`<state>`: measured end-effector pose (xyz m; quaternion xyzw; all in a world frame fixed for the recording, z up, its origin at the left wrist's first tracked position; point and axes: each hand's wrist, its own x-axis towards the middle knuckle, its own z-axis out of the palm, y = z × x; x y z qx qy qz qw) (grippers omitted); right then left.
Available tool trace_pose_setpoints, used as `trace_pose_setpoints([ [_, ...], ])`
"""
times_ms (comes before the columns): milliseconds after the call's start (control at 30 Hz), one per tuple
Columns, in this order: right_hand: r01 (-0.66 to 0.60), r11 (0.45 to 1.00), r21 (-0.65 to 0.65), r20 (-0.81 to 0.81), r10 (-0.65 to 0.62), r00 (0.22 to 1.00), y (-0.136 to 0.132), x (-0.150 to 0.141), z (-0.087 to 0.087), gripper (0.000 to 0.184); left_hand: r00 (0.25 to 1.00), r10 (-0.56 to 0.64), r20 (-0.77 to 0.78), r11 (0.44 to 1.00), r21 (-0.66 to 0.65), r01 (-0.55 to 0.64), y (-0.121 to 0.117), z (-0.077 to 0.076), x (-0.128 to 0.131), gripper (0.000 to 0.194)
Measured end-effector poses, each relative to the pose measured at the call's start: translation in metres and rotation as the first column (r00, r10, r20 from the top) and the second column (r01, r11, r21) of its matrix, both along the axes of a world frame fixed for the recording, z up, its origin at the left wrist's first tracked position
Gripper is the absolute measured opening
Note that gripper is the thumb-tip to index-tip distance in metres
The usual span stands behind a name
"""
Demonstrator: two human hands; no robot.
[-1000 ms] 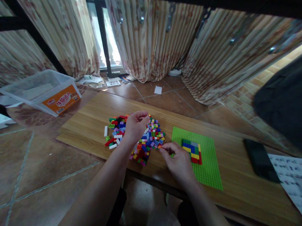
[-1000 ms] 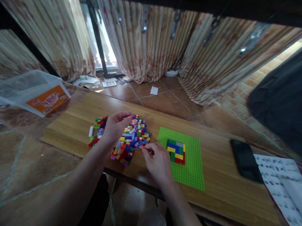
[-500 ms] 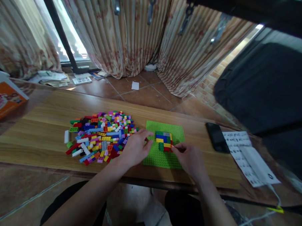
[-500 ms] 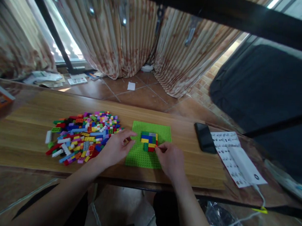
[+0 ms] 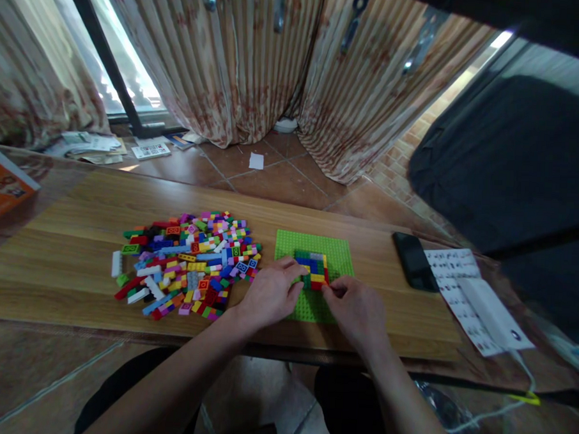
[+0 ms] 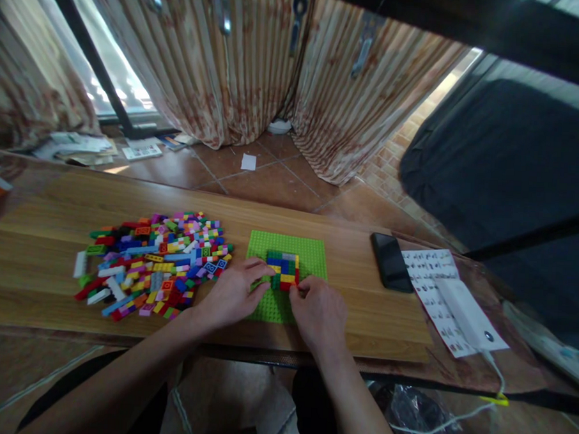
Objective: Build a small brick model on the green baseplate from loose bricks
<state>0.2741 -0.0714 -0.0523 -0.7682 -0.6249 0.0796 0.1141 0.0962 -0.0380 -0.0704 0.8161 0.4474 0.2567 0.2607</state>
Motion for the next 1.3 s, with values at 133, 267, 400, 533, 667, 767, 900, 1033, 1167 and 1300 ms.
trace_pose_setpoints([
  [133, -0.004, 1.000, 0.015, 0.025, 0.004, 1.000, -0.001, -0.001, -0.001, 0.021, 1.000, -0.018, -0.024, 1.000, 0.001, 0.018, -0.002, -0.002, 0.002, 0.023],
  [267, -0.012, 1.000, 0.007, 0.039, 0.011, 0.999, -0.001, -0.002, -0.001, 0.022, 0.999, -0.032, -0.026, 0.999, -0.005, 0.032, -0.002, -0.001, 0.003, 0.022],
  [400, 0.001, 1.000, -0.002, 0.036, -0.001, 0.999, -0.002, -0.001, -0.001, 0.023, 0.999, -0.029, -0.031, 1.000, -0.009, 0.029, -0.002, 0.000, 0.004, 0.023],
  [533, -0.001, 1.000, 0.000, 0.048, 0.001, 0.999, -0.001, -0.002, -0.001, 0.024, 0.998, -0.046, -0.033, 0.999, -0.004, 0.046, -0.002, -0.001, 0.004, 0.023],
  [667, 0.011, 1.000, -0.023, 0.075, -0.009, 0.997, -0.001, -0.003, 0.000, 0.025, 0.996, -0.079, -0.048, 0.997, 0.020, 0.080, -0.002, -0.002, 0.006, 0.028],
  [767, 0.003, 1.000, -0.011, 0.091, -0.002, 0.996, 0.000, -0.004, 0.000, 0.026, 0.992, -0.096, -0.079, 0.994, 0.049, 0.100, -0.003, -0.002, 0.008, 0.031],
  [900, -0.010, 1.000, -0.012, 0.082, 0.011, 0.997, 0.000, -0.001, -0.002, 0.026, 0.984, -0.109, -0.141, 0.990, 0.077, 0.121, -0.004, -0.004, 0.010, 0.032],
  [1033, -0.030, 0.999, -0.023, 0.041, 0.030, 0.999, 0.000, 0.001, -0.004, 0.027, 0.976, -0.111, -0.185, 0.986, 0.101, 0.132, -0.003, -0.005, 0.011, 0.031],
  [1167, -0.022, 0.999, -0.026, -0.028, 0.022, 0.999, 0.002, 0.004, -0.003, 0.024, 0.970, -0.128, -0.207, 0.983, 0.103, 0.152, -0.003, -0.006, 0.011, 0.031],
  [1300, -0.033, 0.998, -0.060, -0.091, 0.027, 0.995, 0.004, 0.013, -0.002, 0.019, 0.972, -0.130, -0.195, 0.984, 0.094, 0.151, -0.003, -0.005, 0.010, 0.032],
])
